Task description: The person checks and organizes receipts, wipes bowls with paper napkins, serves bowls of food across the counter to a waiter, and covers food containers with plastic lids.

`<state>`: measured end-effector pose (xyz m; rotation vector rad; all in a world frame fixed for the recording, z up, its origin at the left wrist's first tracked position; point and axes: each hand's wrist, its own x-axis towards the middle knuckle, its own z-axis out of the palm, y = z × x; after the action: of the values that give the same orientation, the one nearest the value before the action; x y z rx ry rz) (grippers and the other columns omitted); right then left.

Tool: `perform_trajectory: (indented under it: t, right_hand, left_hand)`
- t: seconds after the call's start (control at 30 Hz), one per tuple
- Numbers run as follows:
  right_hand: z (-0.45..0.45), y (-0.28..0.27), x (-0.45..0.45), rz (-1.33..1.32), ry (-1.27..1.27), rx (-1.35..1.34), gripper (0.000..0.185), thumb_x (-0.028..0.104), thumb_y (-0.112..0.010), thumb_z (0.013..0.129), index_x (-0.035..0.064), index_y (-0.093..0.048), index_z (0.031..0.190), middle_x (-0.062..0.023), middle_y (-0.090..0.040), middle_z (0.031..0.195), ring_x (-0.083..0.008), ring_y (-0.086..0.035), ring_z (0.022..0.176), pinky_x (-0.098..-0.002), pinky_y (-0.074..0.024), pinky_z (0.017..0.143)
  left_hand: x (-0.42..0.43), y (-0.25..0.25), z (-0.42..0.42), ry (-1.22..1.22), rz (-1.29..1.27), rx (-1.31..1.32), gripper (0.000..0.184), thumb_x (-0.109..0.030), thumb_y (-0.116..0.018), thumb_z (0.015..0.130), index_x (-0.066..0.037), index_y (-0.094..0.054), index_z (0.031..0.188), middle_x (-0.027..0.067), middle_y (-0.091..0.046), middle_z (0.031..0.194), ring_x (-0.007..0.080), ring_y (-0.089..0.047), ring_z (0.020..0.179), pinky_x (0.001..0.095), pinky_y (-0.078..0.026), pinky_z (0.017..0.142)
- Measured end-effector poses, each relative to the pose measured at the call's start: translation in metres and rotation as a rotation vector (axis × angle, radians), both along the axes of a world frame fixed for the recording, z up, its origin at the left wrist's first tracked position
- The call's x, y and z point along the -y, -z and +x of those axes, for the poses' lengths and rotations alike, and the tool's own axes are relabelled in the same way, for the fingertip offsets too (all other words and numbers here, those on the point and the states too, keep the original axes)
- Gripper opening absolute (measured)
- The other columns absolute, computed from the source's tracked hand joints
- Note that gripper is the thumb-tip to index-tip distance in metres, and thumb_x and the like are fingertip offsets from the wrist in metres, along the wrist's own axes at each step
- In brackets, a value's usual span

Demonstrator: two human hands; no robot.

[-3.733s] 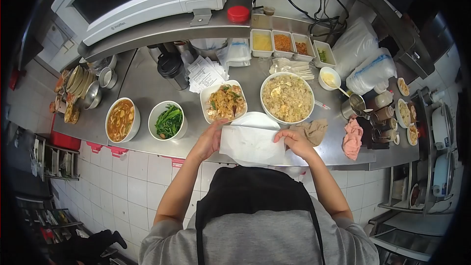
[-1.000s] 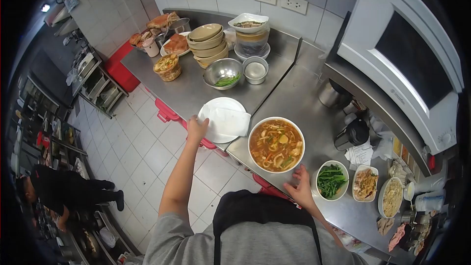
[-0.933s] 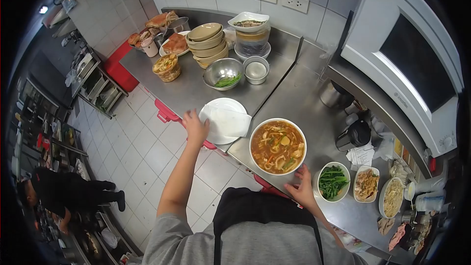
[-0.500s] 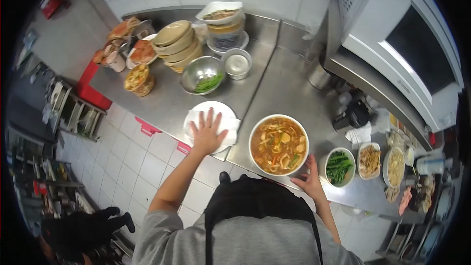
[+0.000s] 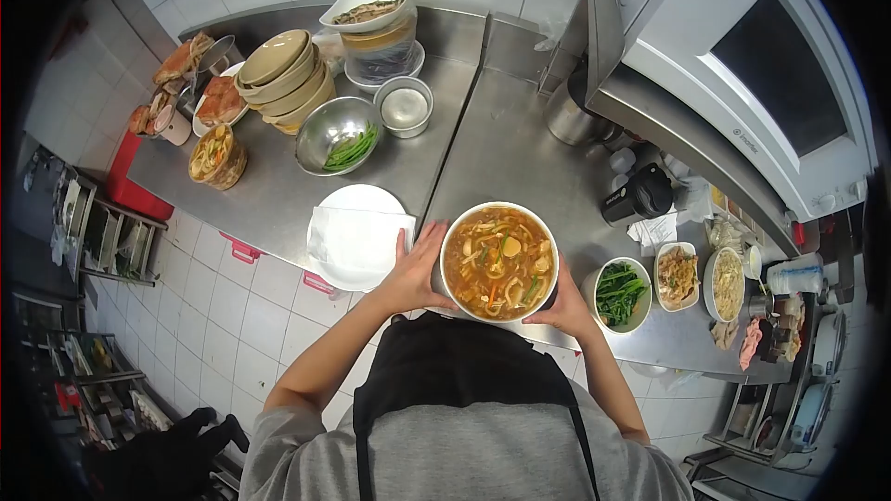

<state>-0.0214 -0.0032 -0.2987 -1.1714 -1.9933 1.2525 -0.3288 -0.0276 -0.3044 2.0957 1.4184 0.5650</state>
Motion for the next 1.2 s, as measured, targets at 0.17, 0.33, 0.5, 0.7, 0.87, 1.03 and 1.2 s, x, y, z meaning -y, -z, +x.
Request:
perform_trajectory:
  t: [0.17,0.33,0.5,0.7,0.87,1.03,1.2]
  right_hand:
    - [0.002,0.009,-0.003,0.044,0.044,-0.028,0.123,0.034,-0.090,0.040,0.0006,-0.024,0.138,-0.0178,-0.035,0.138,-0.0315,-0.031,0.130,-0.0401,-0.0233,0.108]
    - [-0.002,0.002,-0.006,0.054,0.067,-0.050,0.119,0.032,-0.090,0.038,0.0007,-0.031,0.136,-0.0175,-0.040,0.136,-0.0301,-0.036,0.128,-0.0390,-0.0263,0.107]
    - [-0.006,0.000,-0.013,0.091,0.078,-0.048,0.111,0.029,-0.091,0.037,-0.0005,-0.039,0.131,-0.0162,-0.044,0.133,-0.0301,-0.040,0.125,-0.0388,-0.0289,0.105]
    - [-0.021,-0.022,-0.016,0.049,0.091,-0.064,0.109,0.029,-0.091,0.037,-0.0024,-0.042,0.129,-0.0161,-0.048,0.129,-0.0281,-0.044,0.122,-0.0375,-0.0316,0.103]
    - [-0.038,-0.039,-0.028,0.162,0.012,0.023,0.114,0.030,-0.089,0.033,-0.0033,-0.040,0.130,-0.0138,-0.050,0.127,-0.0251,-0.047,0.119,-0.0356,-0.0322,0.102]
    - [-0.087,-0.052,-0.036,0.162,-0.079,0.000,0.108,0.029,-0.090,0.036,-0.0012,-0.043,0.128,-0.0164,-0.048,0.129,-0.0295,-0.045,0.121,-0.0384,-0.0331,0.102]
    - [-0.142,-0.041,-0.041,0.115,-0.176,-0.082,0.110,0.029,-0.090,0.038,0.0024,-0.039,0.132,-0.0159,-0.047,0.129,-0.0302,-0.043,0.122,-0.0380,-0.0340,0.102]
  left_hand:
    - [-0.006,0.008,0.000,0.011,0.070,0.041,0.126,-0.053,-0.082,0.045,-0.002,-0.018,0.141,0.0163,-0.030,0.142,0.0287,-0.018,0.137,0.0600,0.001,0.104]
    - [-0.009,0.009,-0.002,0.008,0.078,0.056,0.125,-0.054,-0.082,0.045,-0.003,-0.019,0.141,0.0165,-0.032,0.141,0.0290,-0.018,0.137,0.0605,0.001,0.104]
    - [-0.015,0.004,-0.007,0.009,0.057,0.049,0.125,-0.054,-0.082,0.046,-0.003,-0.019,0.141,0.0165,-0.032,0.142,0.0299,-0.017,0.137,0.0610,0.002,0.103]
    - [-0.017,-0.001,-0.014,0.006,0.072,0.124,0.119,-0.052,-0.081,0.048,-0.008,-0.021,0.141,0.0154,-0.030,0.142,0.0293,-0.016,0.138,0.0610,0.000,0.103]
    - [-0.009,-0.019,-0.034,-0.048,0.071,0.145,0.121,-0.053,-0.081,0.047,-0.008,-0.020,0.141,0.0158,-0.030,0.142,0.0300,-0.015,0.138,0.0601,0.001,0.104]
    - [0.011,-0.031,-0.077,-0.152,0.100,0.136,0.121,-0.050,-0.083,0.047,-0.007,-0.020,0.141,0.0162,-0.030,0.142,0.0308,-0.016,0.138,0.0597,0.002,0.104]
    - [0.037,-0.036,-0.123,-0.257,0.069,0.040,0.123,-0.048,-0.084,0.046,-0.005,-0.019,0.141,0.0168,-0.029,0.143,0.0298,-0.016,0.138,0.0604,0.002,0.105]
